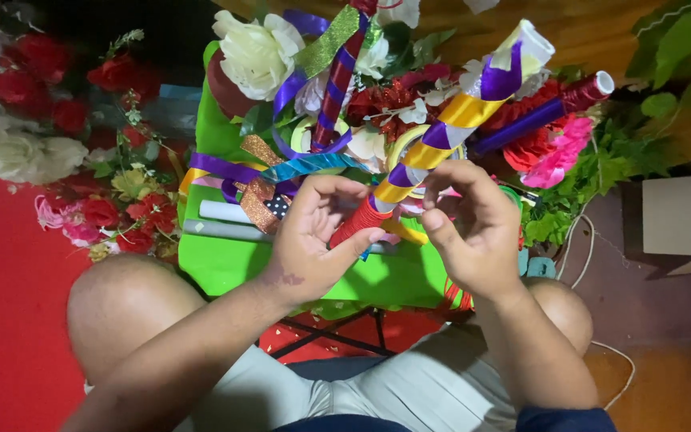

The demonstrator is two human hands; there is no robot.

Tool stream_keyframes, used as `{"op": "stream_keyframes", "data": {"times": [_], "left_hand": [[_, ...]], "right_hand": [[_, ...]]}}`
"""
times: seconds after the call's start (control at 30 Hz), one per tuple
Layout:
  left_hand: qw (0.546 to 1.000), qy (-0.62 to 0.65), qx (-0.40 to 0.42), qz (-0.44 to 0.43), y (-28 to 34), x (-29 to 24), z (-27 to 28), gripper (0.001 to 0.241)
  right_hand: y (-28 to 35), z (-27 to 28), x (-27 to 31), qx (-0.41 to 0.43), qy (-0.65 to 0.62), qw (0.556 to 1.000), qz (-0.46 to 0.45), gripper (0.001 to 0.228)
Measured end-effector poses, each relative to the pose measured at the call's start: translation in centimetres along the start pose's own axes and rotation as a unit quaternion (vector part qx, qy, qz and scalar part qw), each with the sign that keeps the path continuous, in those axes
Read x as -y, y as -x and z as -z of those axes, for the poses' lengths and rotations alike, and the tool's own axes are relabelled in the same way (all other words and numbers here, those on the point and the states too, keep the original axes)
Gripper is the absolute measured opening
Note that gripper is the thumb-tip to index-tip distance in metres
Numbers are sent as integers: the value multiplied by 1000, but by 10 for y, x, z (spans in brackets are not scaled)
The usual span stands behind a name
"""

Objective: Wrapping a small tube with red and yellow ribbons and securing them with tape as part of a floral or gift arrangement.

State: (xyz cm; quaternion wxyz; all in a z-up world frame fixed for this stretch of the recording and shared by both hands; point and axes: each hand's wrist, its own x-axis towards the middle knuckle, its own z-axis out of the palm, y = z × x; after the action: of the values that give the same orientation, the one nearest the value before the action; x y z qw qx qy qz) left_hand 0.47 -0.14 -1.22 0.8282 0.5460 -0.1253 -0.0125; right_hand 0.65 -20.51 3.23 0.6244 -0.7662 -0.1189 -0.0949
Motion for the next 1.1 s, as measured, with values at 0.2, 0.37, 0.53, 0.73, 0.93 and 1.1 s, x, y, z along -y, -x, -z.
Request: {"op": "stream_keyframes", "data": {"times": [0.2, 0.37, 0.53, 0.73, 0.93, 1.1], "left_hand": [[1000, -11, -4, 5, -3, 1, -2, 54], [991, -108, 37, -66, -11, -11, -2, 66], [981, -139, 59, -123, -29, -42, 6, 54], [989, -103, 55, -89, -52, -48, 11, 25], [988, -133, 21, -80, -32, -9, 26, 27], [977, -183, 68, -88, -18, 3, 18, 23]], "right_hand": [[-11, -14, 0, -12, 0, 1000, -16, 38], [-15, -18, 1, -6, -44, 999, -28, 33], [-20, -12, 14, 0, -113, 993, -40, 40], [-16, -7, 8, -21, -171, 985, -26, 44], [-1, -33, -19, 4, -212, 977, -4, 38], [15, -44, -40, -13, -201, 978, -48, 44]]}}
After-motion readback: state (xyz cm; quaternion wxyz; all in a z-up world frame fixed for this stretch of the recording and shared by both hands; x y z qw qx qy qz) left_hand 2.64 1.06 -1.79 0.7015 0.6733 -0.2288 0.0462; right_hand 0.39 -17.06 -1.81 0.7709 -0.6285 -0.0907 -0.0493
